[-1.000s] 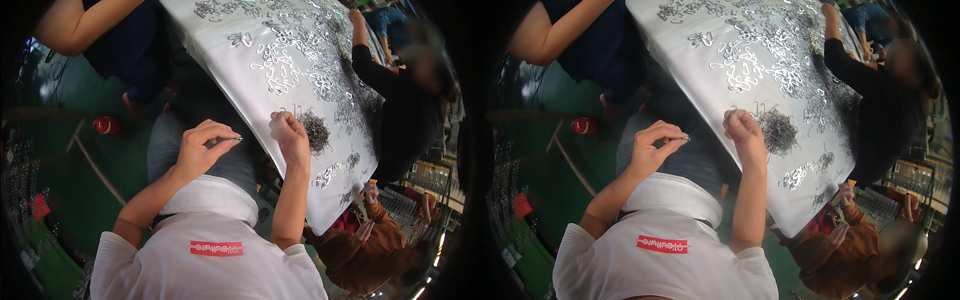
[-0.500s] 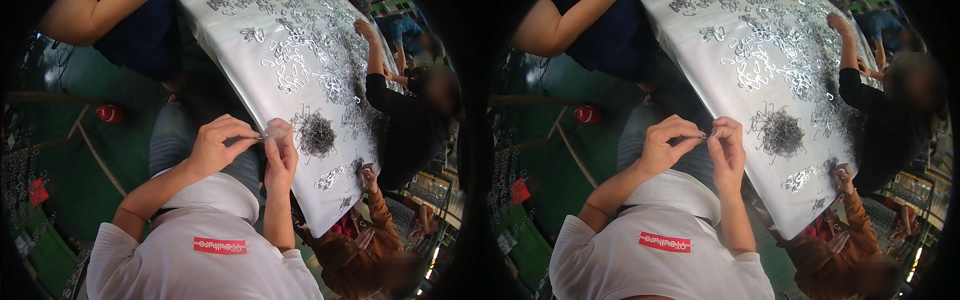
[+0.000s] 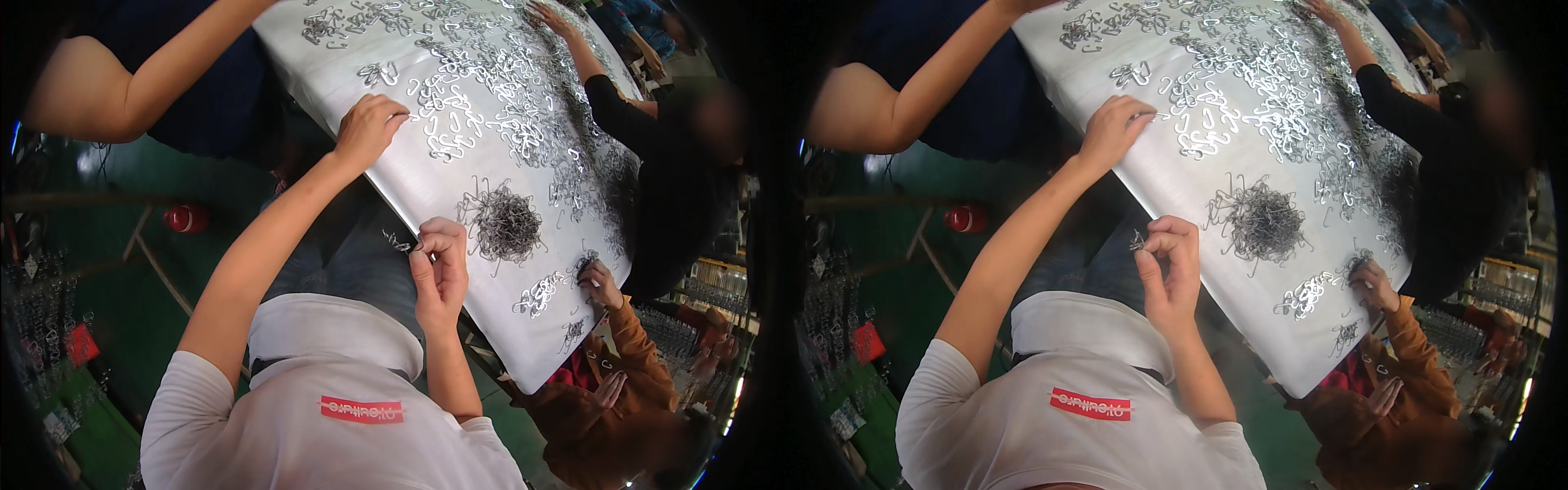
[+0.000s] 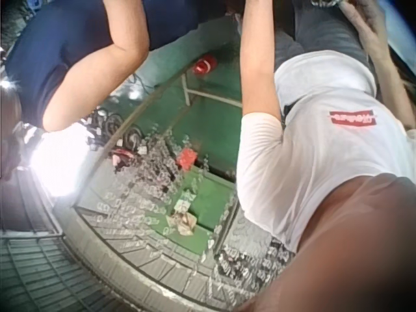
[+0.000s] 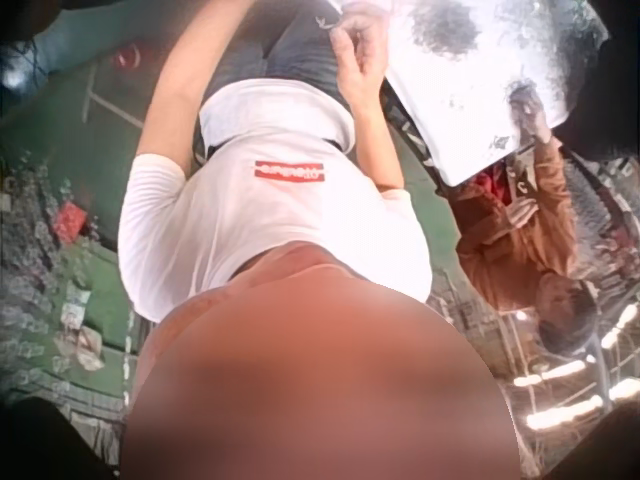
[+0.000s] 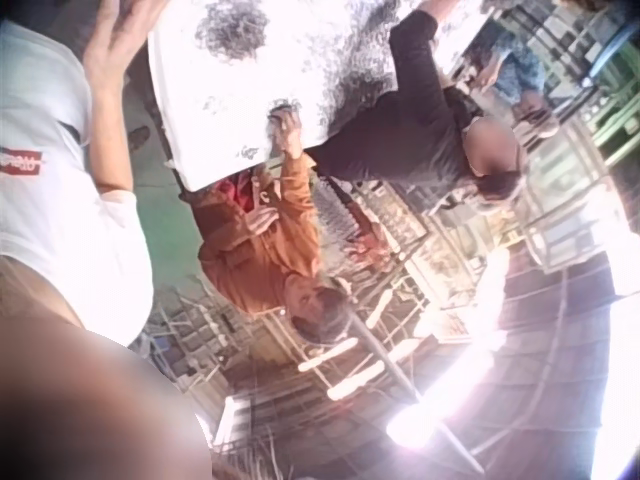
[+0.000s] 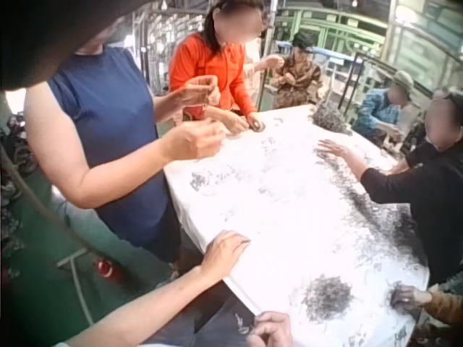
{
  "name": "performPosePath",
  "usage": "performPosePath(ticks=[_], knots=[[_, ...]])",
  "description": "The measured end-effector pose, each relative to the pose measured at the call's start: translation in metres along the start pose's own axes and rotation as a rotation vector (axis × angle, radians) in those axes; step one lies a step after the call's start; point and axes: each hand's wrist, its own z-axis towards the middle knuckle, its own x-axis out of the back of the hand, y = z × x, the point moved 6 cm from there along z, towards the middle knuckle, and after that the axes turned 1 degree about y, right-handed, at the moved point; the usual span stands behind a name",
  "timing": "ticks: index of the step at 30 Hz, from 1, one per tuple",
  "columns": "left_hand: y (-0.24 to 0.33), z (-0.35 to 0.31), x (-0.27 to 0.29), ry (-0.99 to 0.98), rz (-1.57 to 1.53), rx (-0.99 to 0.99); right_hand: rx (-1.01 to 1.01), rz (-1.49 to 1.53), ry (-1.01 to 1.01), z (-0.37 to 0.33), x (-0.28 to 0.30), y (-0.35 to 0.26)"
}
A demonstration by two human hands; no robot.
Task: The person repeatedly picks up small metal hooks from a white table and links them together by hand. They occasionally hang the assembled chain onto a nearby metal rack. Other workers are also assembling hooks at the same table.
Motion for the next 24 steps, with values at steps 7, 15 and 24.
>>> performPosePath(ticks=[7, 15, 24], knots=[[-0.005, 0.021, -0.023, -0.208, 0.181, -0.033, 0.013, -0.063, 0.053, -0.004, 0.001, 0.006], [0.05, -0.052, 0.038, -0.223, -0.53, 0.474, -0.048, -0.109, 0.075, -0.007, -0.001, 0.011], [0.103, -0.08, 0.092, -0.063, -0.655, 0.261, 0.022, -0.101, 0.099, 0.001, -0.013, 0.008]])
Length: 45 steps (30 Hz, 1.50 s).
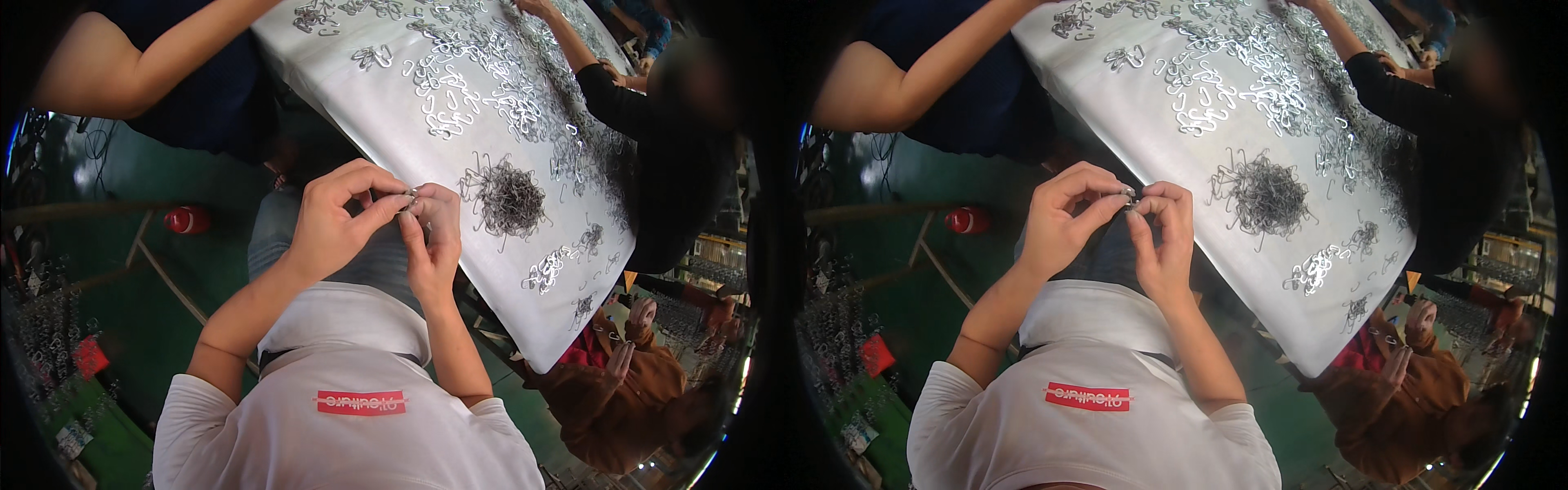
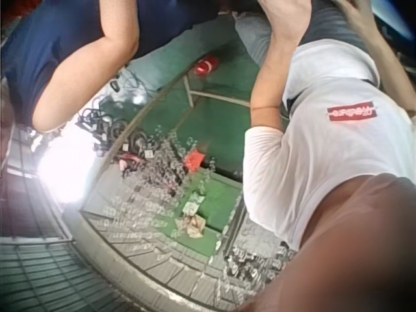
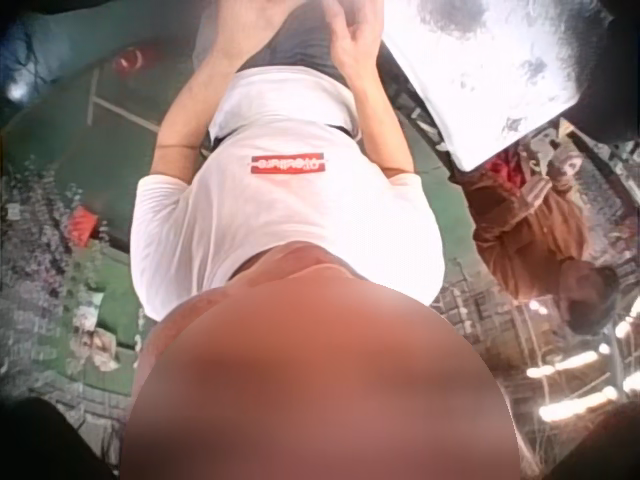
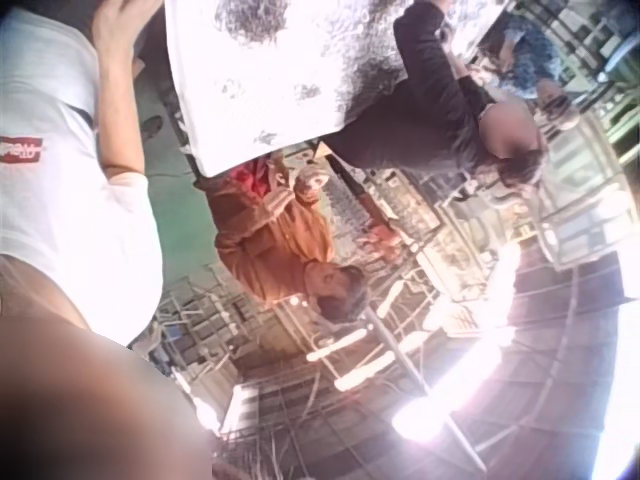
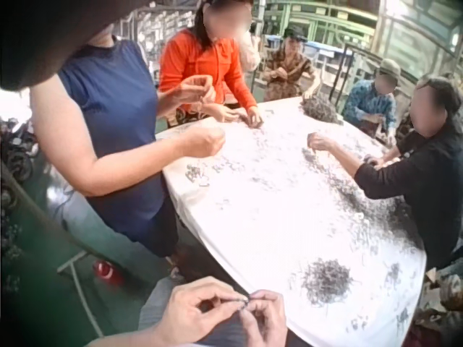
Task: The person repeatedly picks up small metal hooks from a white table and links them together by hand. They occasionally hang the assembled chain onto a nearby metal rack. Other workers are also assembling hooks at the same table.
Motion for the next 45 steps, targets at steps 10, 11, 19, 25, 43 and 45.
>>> performPosePath(ticks=[10, 11, 19, 25, 43, 45], knots=[[-0.003, -0.007, 0.01, 0.031, 0.13, -0.075, -0.047, -0.807, 0.061, 0.066, 0.074, 0.027], [-0.004, -0.007, 0.011, 0.034, 0.137, -0.076, -0.159, -0.942, 0.055, 0.076, 0.087, 0.038], [-0.012, -0.011, 0.01, 0.054, 0.11, -0.052, -0.291, -1.395, -0.252, 0.112, 0.072, 0.082], [-0.014, -0.013, 0.007, 0.047, 0.127, -0.075, -0.27, -1.288, -0.102, 0.107, 0.085, 0.07], [-0.016, -0.02, 0.003, 0.044, 0.133, -0.074, -0.411, -1.284, -0.156, 0.127, 0.121, 0.083], [-0.015, -0.02, 0.004, 0.045, 0.133, -0.07, -0.463, -1.306, -0.124, 0.131, 0.124, 0.081]])
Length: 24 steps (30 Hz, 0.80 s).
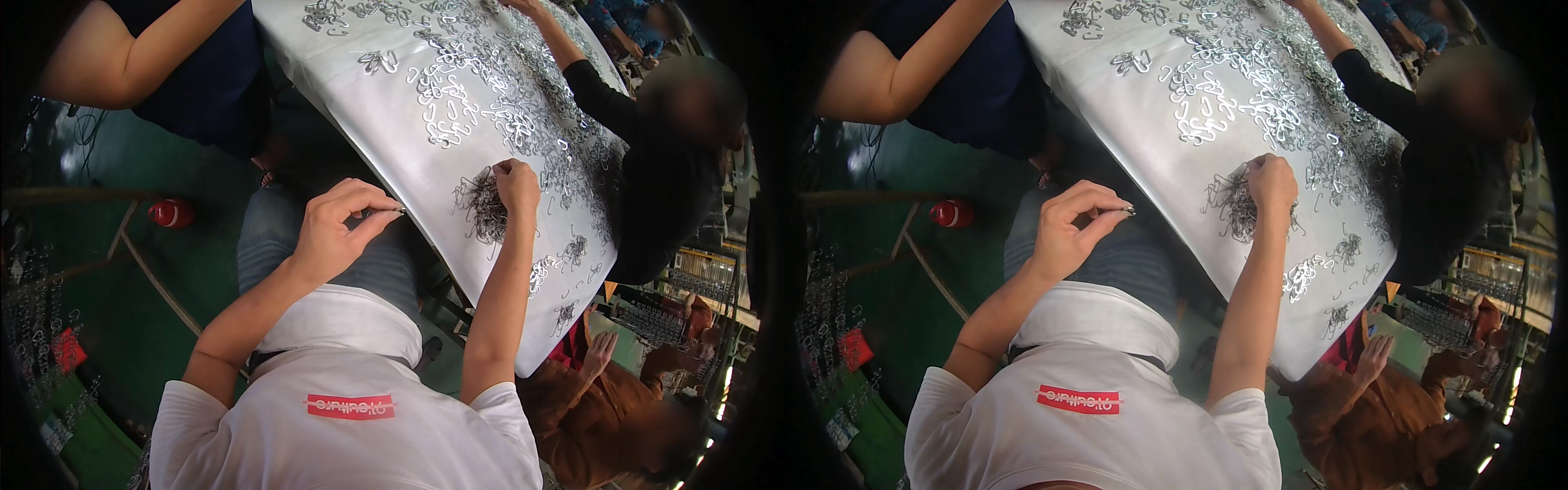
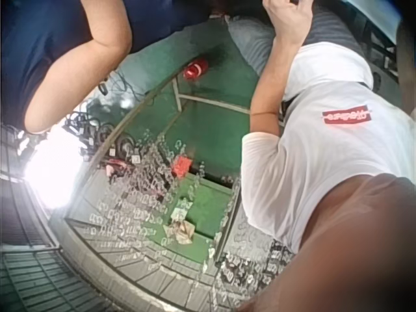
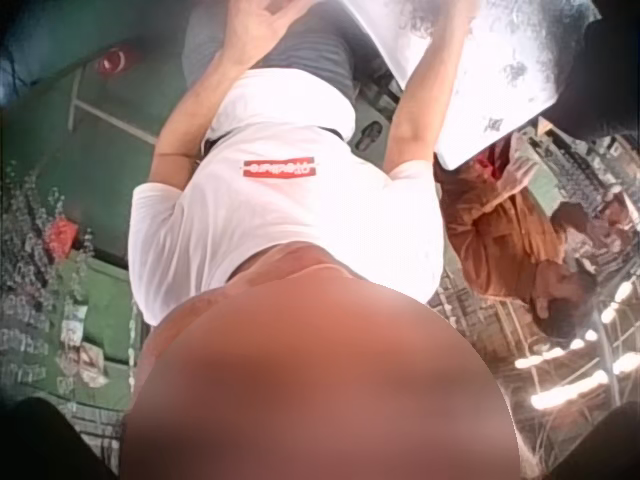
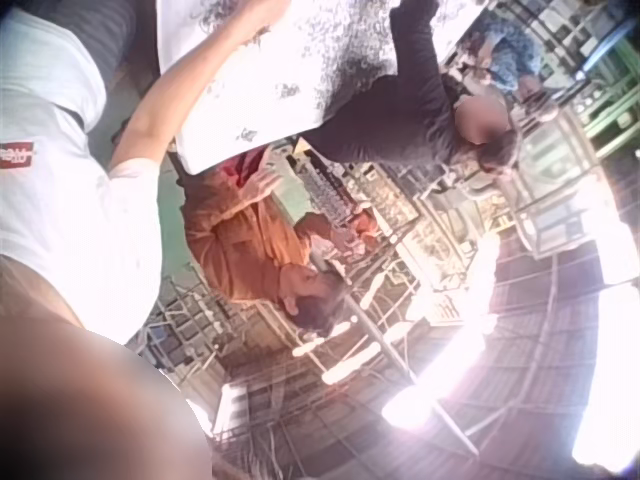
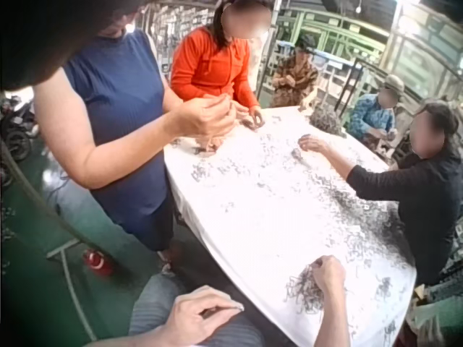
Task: The person repeatedly picks up small metal hooks from a white table and links them together by hand. They occasionally hang the assembled chain onto a nearby metal rack. Other workers are also assembling hooks at the same table.
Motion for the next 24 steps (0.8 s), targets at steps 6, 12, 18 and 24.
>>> performPosePath(ticks=[6, 12, 18, 24], knots=[[0.0, 0.0, -0.003, -0.009, -0.009, 0.013, -0.03, -0.115, -0.128, 0.002, -0.016, -0.018], [0.0, -0.001, -0.006, -0.001, -0.036, -0.026, 0.124, 0.421, -0.131, -0.009, -0.018, -0.023], [0.0, -0.001, -0.005, 0.0, -0.029, -0.042, 0.152, 1.538, -0.476, -0.066, -0.014, -0.047], [0.001, 0.0, -0.005, 0.002, -0.032, -0.041, 0.113, 1.644, -0.574, -0.116, -0.002, -0.077]])
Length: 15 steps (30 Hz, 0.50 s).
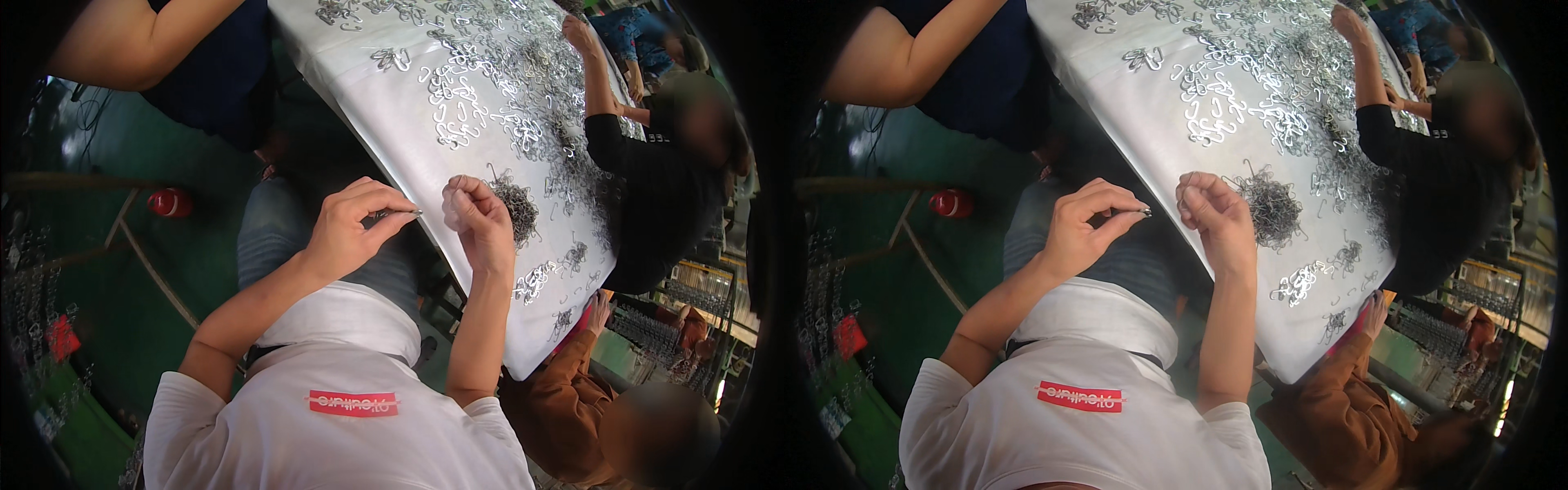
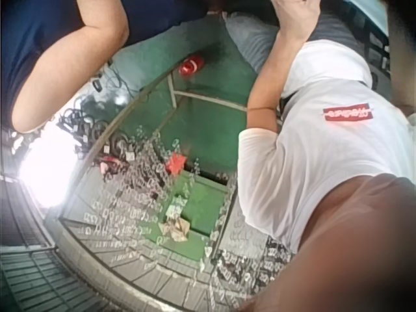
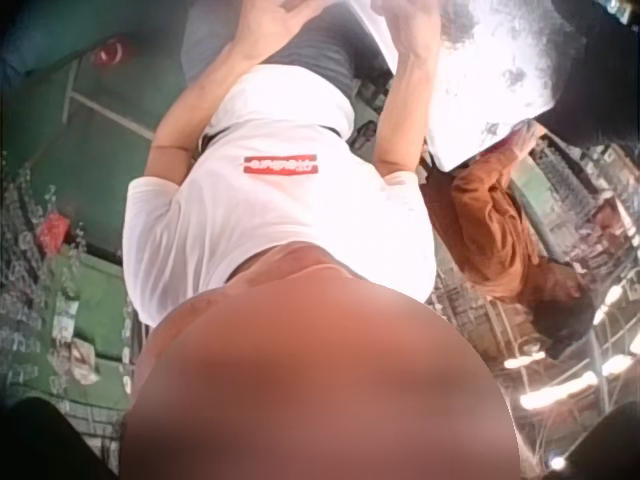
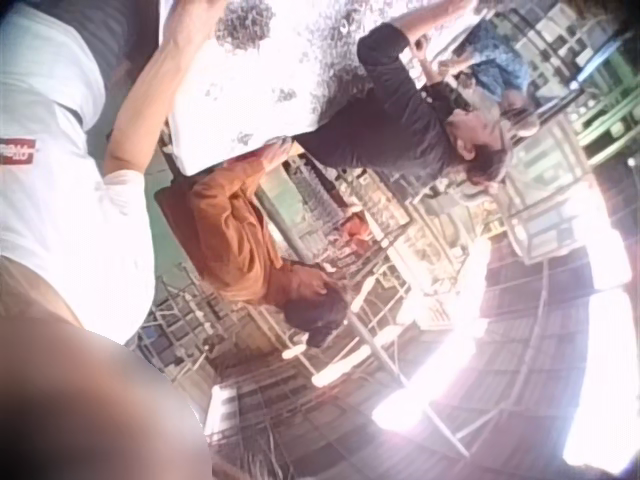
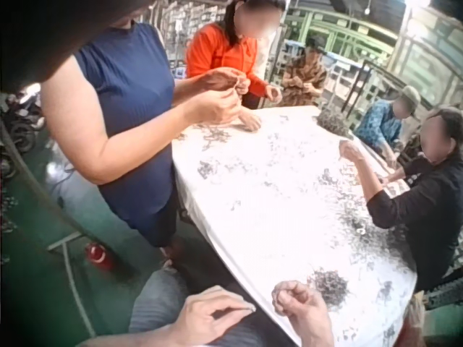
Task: The person repeatedly picks up small metal hooks from a white table and links them together by hand. They occasionally hang the assembled chain onto a nearby metal rack. Other workers are also assembling hooks at the same table.
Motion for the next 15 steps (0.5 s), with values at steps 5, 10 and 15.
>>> performPosePath(ticks=[5, 10, 15], knots=[[0.001, -0.001, 0.002, 0.01, -0.008, 0.022, 0.147, -0.149, 0.052, -0.026, -0.027, -0.008], [0.006, 0.001, 0.003, 0.023, 0.026, -0.022, 0.303, -0.225, 0.119, -0.033, -0.04, -0.012], [0.006, 0.0, 0.002, 0.025, 0.05, -0.069, 0.442, -0.329, 0.235, -0.036, -0.045, -0.011]])
